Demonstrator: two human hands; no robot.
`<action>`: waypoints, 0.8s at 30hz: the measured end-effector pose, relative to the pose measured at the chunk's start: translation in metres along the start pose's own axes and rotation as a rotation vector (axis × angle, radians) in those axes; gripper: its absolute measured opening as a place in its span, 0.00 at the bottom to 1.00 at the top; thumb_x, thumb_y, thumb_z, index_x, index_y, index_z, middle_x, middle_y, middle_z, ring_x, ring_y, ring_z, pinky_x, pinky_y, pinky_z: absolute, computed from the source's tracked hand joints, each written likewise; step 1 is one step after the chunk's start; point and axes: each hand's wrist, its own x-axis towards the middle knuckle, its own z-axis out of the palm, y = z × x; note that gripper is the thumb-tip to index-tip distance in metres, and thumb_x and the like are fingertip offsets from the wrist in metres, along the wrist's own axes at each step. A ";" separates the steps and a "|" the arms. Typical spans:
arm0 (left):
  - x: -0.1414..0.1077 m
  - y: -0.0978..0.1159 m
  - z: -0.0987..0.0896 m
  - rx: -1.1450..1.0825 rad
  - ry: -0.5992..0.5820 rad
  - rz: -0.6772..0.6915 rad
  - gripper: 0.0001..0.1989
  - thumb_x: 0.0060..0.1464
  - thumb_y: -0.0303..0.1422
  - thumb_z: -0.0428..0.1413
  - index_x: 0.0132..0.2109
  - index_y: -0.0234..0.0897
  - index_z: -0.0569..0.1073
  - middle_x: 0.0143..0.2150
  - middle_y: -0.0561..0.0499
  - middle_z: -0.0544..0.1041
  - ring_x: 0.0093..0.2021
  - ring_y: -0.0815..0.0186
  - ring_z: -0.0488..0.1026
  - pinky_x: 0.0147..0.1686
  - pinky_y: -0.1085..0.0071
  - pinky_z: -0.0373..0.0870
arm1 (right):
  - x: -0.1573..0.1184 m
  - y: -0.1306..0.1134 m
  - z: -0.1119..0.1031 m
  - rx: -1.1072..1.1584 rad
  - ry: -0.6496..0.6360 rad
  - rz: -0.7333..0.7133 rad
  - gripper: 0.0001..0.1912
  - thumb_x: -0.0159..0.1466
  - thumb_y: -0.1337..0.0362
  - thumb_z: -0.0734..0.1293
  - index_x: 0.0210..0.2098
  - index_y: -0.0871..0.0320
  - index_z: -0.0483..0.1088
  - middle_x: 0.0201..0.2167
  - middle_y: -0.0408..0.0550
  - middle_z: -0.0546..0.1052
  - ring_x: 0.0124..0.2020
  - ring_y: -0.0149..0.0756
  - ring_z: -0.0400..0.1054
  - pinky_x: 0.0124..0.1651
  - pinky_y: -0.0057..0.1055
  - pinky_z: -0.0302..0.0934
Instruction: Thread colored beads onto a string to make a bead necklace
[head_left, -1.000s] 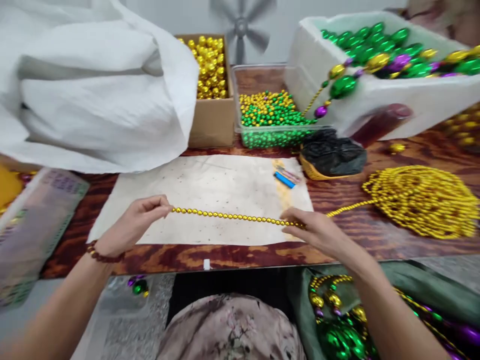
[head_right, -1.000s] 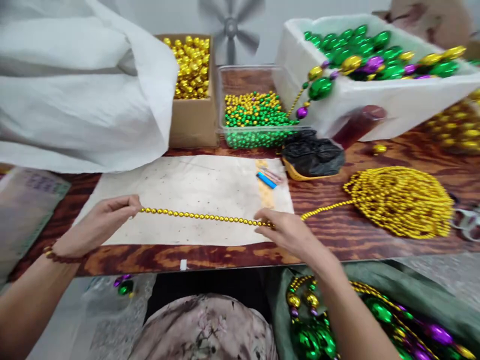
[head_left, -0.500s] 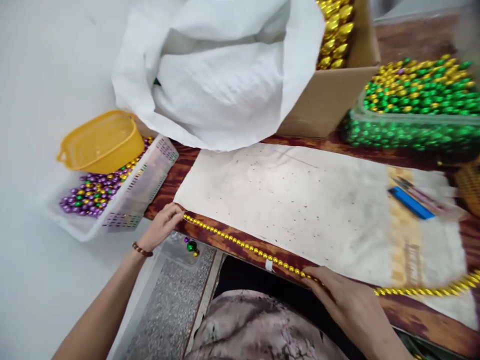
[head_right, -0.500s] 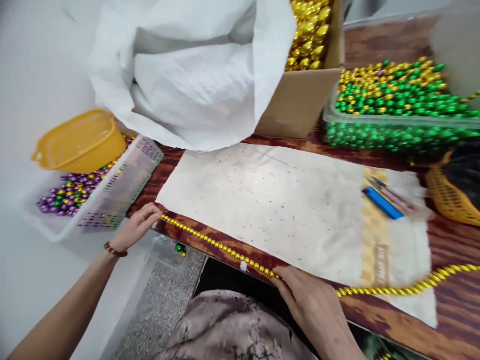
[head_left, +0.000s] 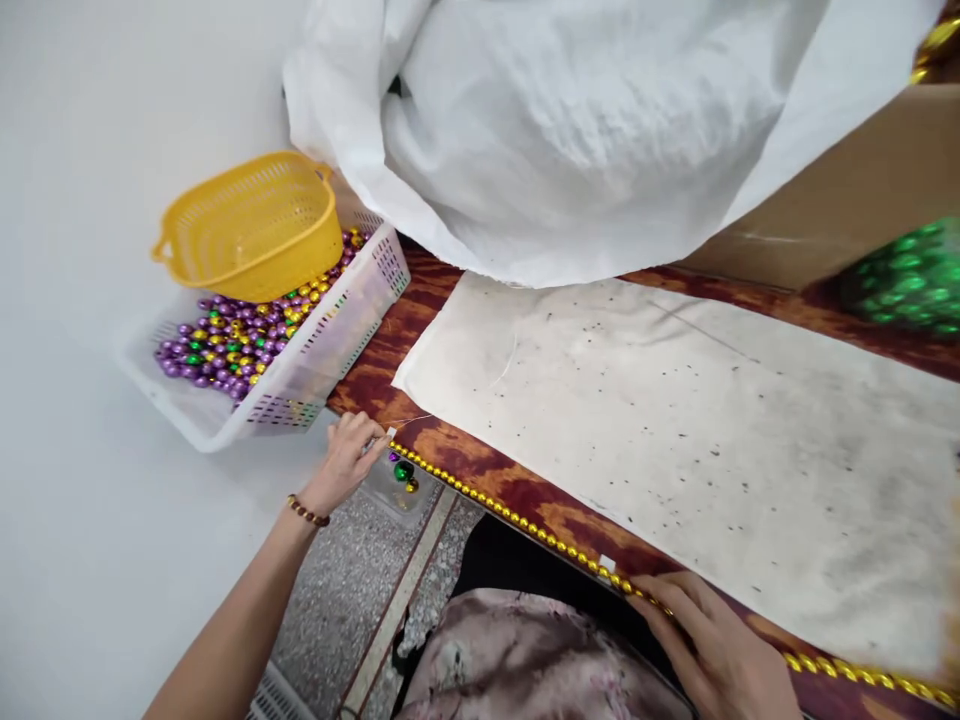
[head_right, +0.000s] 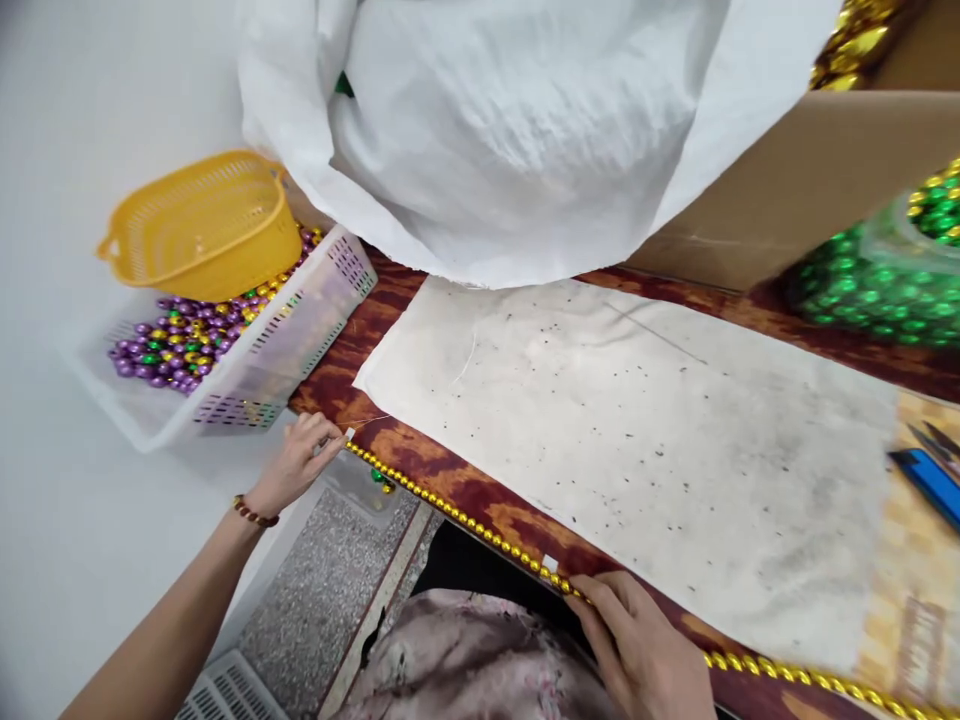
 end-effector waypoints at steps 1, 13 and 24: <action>0.001 0.000 -0.001 0.003 -0.016 0.000 0.15 0.66 0.39 0.48 0.33 0.38 0.70 0.33 0.50 0.70 0.40 0.59 0.64 0.42 0.62 0.54 | -0.001 0.001 0.000 0.006 -0.011 -0.006 0.18 0.73 0.55 0.57 0.42 0.51 0.78 0.38 0.49 0.81 0.37 0.37 0.80 0.32 0.24 0.74; 0.015 -0.014 -0.009 0.013 -0.106 0.086 0.14 0.61 0.41 0.48 0.32 0.40 0.71 0.31 0.48 0.72 0.35 0.58 0.63 0.39 0.64 0.55 | 0.016 -0.027 -0.011 -0.003 -0.093 0.100 0.14 0.73 0.62 0.59 0.39 0.55 0.76 0.38 0.51 0.78 0.37 0.35 0.76 0.35 0.27 0.68; 0.019 -0.013 -0.009 0.096 -0.132 0.040 0.16 0.57 0.44 0.46 0.30 0.43 0.72 0.33 0.46 0.75 0.36 0.55 0.66 0.38 0.63 0.58 | 0.021 -0.037 -0.015 -0.141 -0.174 0.168 0.12 0.72 0.57 0.63 0.38 0.57 0.74 0.37 0.51 0.77 0.37 0.38 0.71 0.37 0.32 0.61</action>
